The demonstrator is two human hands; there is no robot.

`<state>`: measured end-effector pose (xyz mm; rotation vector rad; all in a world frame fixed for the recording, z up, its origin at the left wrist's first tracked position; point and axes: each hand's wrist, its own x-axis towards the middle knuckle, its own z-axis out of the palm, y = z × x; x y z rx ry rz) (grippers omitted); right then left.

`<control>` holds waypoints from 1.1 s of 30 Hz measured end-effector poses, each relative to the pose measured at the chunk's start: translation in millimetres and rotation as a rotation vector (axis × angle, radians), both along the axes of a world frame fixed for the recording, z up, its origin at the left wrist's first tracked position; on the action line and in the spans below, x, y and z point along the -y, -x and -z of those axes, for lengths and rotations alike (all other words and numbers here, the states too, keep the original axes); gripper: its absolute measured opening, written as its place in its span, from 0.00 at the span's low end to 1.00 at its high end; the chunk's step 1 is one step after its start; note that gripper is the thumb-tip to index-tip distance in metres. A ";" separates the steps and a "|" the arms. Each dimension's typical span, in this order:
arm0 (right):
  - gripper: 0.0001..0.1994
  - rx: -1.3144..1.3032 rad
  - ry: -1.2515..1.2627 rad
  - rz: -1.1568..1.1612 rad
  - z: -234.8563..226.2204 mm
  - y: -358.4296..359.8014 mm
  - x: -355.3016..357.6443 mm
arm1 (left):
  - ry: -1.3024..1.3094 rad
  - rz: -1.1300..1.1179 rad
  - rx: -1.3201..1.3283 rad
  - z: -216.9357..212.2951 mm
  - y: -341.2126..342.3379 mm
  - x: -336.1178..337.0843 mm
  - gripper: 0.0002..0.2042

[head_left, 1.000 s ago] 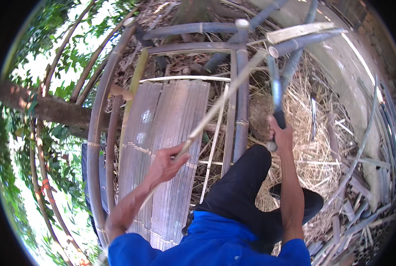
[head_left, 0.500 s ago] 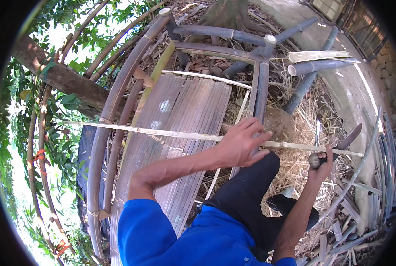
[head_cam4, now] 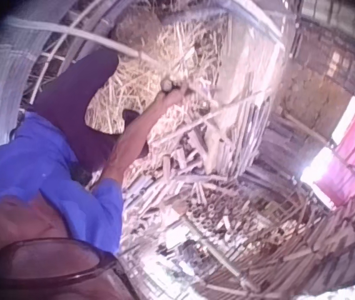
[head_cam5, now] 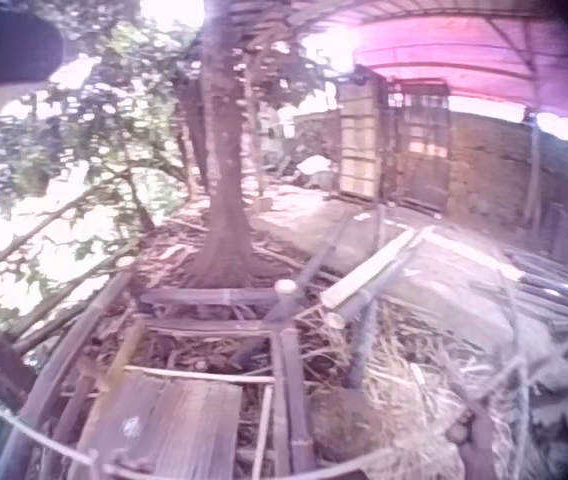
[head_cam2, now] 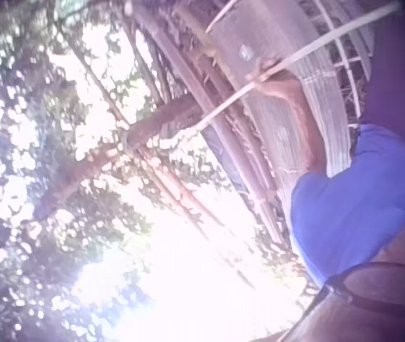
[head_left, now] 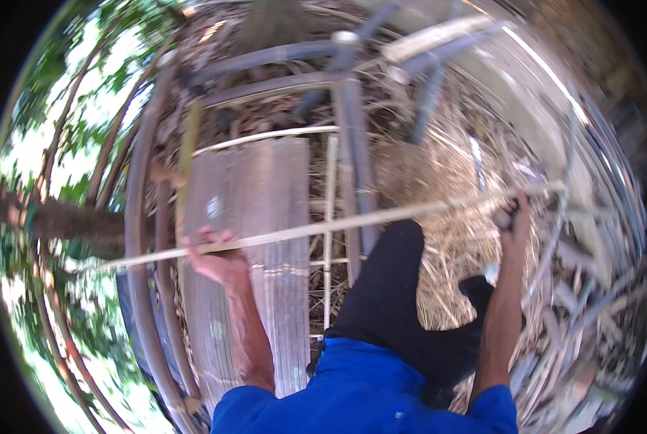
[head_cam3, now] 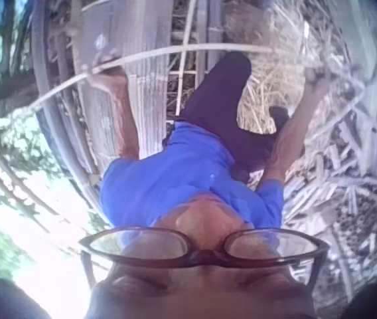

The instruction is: The person shaves a thin bamboo strip using a knife while sitting in an outdoor area surrounded by bamboo poles and shavings.

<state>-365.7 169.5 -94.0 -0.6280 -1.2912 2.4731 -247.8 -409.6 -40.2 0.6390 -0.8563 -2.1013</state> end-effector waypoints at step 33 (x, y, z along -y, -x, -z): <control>0.18 0.325 -1.075 -0.210 -24.2 -162.4 98.8 | 0.769 0.136 -1.026 -246.3 71.7 -161.8 0.16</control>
